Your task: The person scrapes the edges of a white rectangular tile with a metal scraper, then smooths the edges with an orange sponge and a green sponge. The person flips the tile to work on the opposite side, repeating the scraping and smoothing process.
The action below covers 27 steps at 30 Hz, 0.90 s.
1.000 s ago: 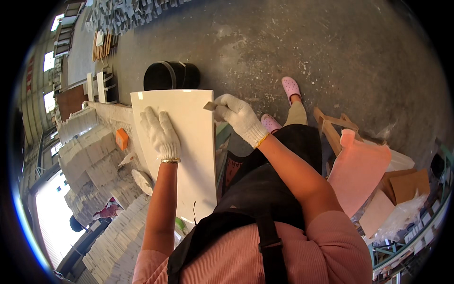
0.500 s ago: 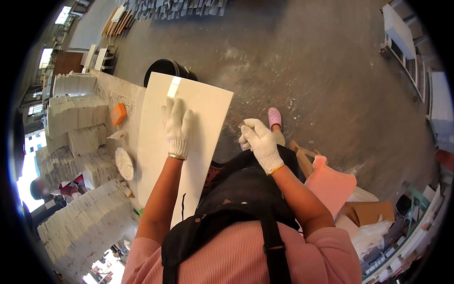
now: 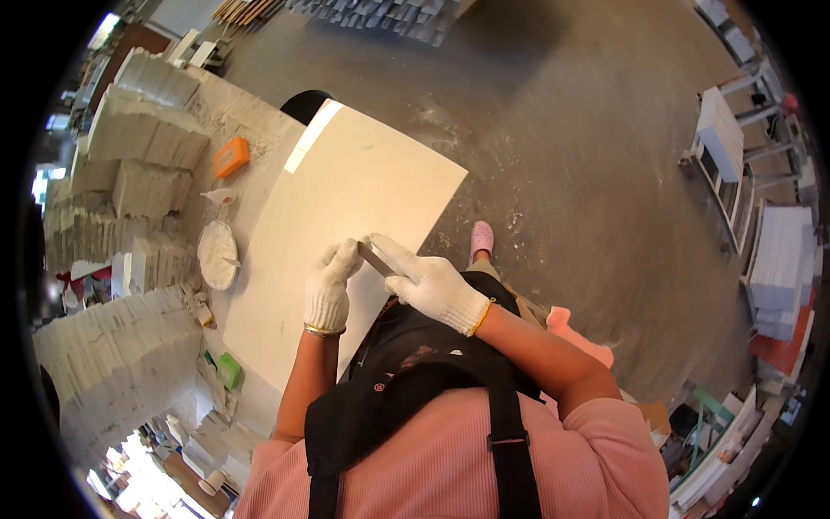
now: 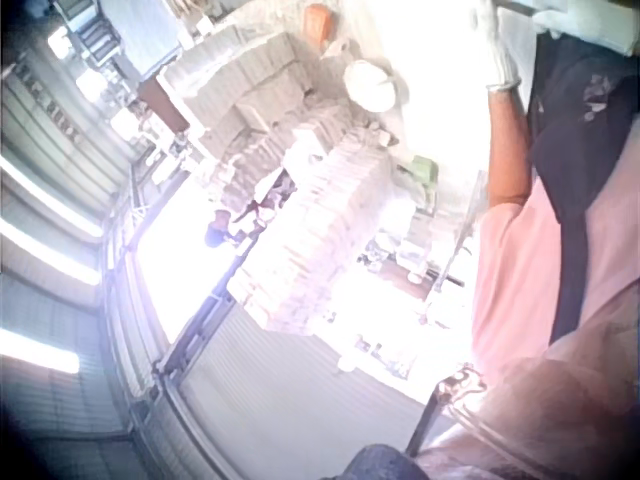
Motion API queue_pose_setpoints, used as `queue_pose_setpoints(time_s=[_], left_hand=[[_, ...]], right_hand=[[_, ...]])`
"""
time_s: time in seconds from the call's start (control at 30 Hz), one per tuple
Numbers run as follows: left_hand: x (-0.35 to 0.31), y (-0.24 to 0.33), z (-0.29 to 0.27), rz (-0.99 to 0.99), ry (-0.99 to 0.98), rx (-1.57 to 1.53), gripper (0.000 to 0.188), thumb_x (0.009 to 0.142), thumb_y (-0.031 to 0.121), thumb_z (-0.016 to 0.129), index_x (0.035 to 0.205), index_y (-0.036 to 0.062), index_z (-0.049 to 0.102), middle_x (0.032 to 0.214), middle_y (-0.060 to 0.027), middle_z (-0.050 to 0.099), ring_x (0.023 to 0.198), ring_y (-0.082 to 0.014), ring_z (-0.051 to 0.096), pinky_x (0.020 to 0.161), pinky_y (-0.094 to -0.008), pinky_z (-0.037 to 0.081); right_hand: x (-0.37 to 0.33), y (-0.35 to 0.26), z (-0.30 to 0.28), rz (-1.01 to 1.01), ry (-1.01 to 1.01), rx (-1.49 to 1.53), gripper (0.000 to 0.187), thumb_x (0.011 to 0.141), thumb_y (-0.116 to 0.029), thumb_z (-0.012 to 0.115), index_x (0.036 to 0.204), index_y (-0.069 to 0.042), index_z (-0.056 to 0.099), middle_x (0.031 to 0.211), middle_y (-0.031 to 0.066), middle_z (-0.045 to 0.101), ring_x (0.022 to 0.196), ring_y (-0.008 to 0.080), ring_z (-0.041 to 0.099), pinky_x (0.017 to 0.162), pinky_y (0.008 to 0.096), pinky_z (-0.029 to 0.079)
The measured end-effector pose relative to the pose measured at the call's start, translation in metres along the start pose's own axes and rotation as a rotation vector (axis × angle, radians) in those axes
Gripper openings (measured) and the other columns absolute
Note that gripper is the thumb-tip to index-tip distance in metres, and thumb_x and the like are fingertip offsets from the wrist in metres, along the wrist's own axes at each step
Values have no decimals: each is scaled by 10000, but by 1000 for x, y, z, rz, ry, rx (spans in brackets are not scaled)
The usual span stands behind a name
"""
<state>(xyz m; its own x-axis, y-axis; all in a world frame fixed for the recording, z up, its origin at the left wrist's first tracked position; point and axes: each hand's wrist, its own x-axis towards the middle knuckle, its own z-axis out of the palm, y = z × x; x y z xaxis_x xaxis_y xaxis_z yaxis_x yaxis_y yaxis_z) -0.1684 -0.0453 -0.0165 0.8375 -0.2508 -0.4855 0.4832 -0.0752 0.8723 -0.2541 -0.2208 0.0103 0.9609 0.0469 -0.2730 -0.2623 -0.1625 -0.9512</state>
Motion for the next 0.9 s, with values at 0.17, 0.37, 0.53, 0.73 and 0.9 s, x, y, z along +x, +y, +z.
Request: queue_pose_setpoints(time_s=[0.17, 0.37, 0.53, 0.73, 0.9], left_hand=[[-1, -5, -70, 125, 206, -38, 470, 1007, 418, 601, 1052, -36, 711, 1144, -163, 733, 1106, -208, 652, 1016, -355, 449], [-35, -36, -102, 250, 315, 247, 356, 944, 356, 685, 975, 6, 741, 1011, -130, 755, 913, -225, 708, 881, -366, 521], [-40, -55, -108, 625, 555, 649, 250, 848, 294, 739, 984, 85, 741, 1155, -134, 702, 1086, -331, 654, 927, -438, 508], [-36, -75, -123, 637, 560, 877, 242, 828, 243, 737, 1028, 107, 718, 1304, -125, 634, 1269, -329, 565, 955, -458, 509], [-35, -83, -124, 656, 598, 763, 211, 845, 233, 708, 1013, 105, 702, 1307, -116, 629, 1268, -329, 565, 964, -468, 508]], right_hand=[[10, -2, 2, 77, 19, 83, 566, 948, -103, 619, 1494, -51, 478, 776, 69, 714, 615, 80, 616, 648, 240, 533], [81, -57, 29, -85, -55, -121, 303, 963, -140, 642, 1244, -27, 644, 729, 45, 632, 648, 95, 599, 600, 264, 502], [155, -104, 95, -96, -262, -293, 301, 968, -233, 623, 1201, -46, 659, 765, 50, 618, 721, 109, 606, 642, 279, 500], [231, -108, 153, -143, -374, -499, 333, 979, -250, 590, 1244, -54, 642, 795, 54, 623, 723, 114, 601, 654, 277, 493], [257, -105, 158, -202, -325, -489, 353, 982, -231, 578, 1281, -44, 606, 853, 57, 662, 733, 106, 597, 674, 268, 483]])
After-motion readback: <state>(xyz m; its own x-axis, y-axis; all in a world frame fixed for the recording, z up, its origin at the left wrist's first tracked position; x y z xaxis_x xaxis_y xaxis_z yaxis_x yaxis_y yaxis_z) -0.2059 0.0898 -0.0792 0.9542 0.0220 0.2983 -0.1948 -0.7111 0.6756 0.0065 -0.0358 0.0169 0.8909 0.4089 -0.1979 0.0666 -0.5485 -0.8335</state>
